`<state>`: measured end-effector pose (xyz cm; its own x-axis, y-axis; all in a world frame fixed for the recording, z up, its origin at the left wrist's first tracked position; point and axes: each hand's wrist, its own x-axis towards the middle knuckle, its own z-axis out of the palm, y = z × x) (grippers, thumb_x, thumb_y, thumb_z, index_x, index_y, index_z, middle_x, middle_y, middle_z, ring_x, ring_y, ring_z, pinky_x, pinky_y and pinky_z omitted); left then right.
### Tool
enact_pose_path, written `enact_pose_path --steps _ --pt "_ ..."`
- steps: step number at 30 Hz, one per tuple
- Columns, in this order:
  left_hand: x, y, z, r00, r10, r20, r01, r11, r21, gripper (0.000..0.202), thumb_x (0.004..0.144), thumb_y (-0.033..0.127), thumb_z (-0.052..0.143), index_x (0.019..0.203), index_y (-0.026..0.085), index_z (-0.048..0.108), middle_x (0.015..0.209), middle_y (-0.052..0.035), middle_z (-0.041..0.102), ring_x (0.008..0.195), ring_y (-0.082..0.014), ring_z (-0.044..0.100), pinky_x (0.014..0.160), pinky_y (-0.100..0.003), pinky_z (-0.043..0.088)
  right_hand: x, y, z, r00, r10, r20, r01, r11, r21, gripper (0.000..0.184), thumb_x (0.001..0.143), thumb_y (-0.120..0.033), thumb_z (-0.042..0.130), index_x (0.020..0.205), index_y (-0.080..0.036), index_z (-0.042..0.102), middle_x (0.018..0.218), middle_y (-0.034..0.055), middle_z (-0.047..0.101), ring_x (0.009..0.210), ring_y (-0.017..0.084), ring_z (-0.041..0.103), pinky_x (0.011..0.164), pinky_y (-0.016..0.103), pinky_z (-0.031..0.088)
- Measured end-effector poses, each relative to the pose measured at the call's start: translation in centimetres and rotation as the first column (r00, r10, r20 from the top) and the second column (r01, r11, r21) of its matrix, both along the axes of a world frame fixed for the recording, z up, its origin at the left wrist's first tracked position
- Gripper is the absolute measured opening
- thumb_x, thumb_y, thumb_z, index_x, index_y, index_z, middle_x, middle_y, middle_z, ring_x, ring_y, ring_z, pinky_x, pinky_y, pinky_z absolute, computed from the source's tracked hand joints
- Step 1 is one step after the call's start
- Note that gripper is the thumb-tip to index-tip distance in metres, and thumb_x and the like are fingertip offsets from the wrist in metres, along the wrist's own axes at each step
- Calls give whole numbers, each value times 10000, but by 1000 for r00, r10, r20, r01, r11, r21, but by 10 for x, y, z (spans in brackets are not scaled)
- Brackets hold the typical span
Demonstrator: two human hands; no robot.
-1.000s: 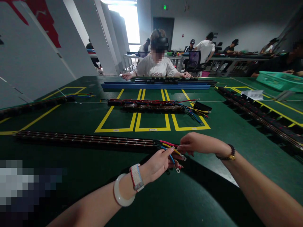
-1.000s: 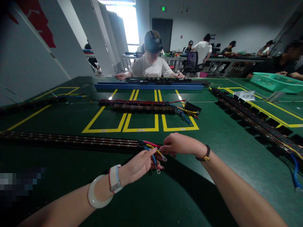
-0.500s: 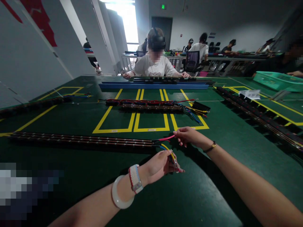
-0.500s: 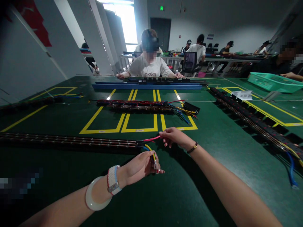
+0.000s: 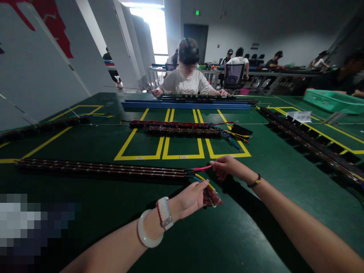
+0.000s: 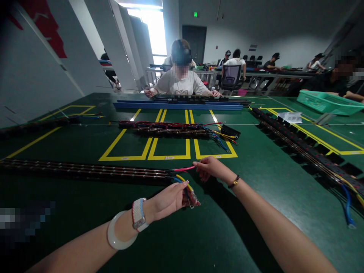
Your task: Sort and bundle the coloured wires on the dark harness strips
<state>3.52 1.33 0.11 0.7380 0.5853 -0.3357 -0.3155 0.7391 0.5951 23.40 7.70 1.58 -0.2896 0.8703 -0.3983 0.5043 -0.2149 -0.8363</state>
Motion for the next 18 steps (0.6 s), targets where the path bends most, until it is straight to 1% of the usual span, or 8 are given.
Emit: enact_pose_path --steps 2,4,7,9,11,13,15,18 --pt "-1 0 3 1000 -3 -15 3 1000 -4 270 912 294 440 815 92 591 763 -89 663 755 -164 650 876 -361 438 6 -8 15 977 104 187 -98 994 -42 624 747 -735 465 684 -124 578 547 47 612 449 134 591 447 237 472" --pt "-1 0 4 1000 6 -18 -6 1000 -5 256 917 281 427 840 96 585 777 -89 663 757 -166 649 874 -374 441 6 -20 33 926 202 321 -192 979 -62 671 758 -759 407 661 -122 596 556 67 626 449 134 583 447 234 449" --pt "-1 0 -1 1000 18 -13 -18 1000 14 250 919 286 422 852 103 577 775 -80 657 753 -175 650 849 -386 453 -3 -40 55 843 373 387 -374 924 -77 630 780 -722 424 690 -134 631 577 58 640 457 120 563 440 217 399" --pt "0 0 -6 1000 15 -15 -14 999 37 267 918 312 428 852 103 581 763 -69 652 726 -164 642 814 -366 464 -13 -53 63 781 455 428 -478 877 -60 552 812 -650 453 705 -145 647 554 39 627 441 109 534 424 210 353" --pt "1 -1 -8 999 12 -32 -11 998 54 277 909 347 451 856 108 582 757 -61 650 692 -147 632 777 -339 471 -21 -61 67 740 479 472 -533 846 -21 464 858 -539 451 702 -151 652 538 27 616 429 98 512 421 206 325" --pt "2 -4 -7 998 35 -56 -32 998 62 271 897 371 476 876 119 574 771 -59 655 690 -142 631 769 -332 473 -25 -64 70 733 466 495 -543 839 14 406 885 -434 428 695 -153 650 555 27 621 435 92 509 427 204 320" --pt "4 -9 -3 991 114 -76 -109 991 73 244 897 363 482 920 131 556 804 -58 659 718 -144 637 791 -345 477 -26 -63 72 745 437 503 -520 854 29 374 889 -375 412 704 -153 649 573 30 627 445 93 512 434 205 326" --pt "7 -17 2 965 244 -93 -233 966 115 216 911 334 457 995 144 516 874 -68 659 793 -164 649 814 -363 482 -26 -61 77 758 348 552 -462 883 78 360 888 -349 403 695 -154 636 562 28 617 446 94 495 440 216 318"
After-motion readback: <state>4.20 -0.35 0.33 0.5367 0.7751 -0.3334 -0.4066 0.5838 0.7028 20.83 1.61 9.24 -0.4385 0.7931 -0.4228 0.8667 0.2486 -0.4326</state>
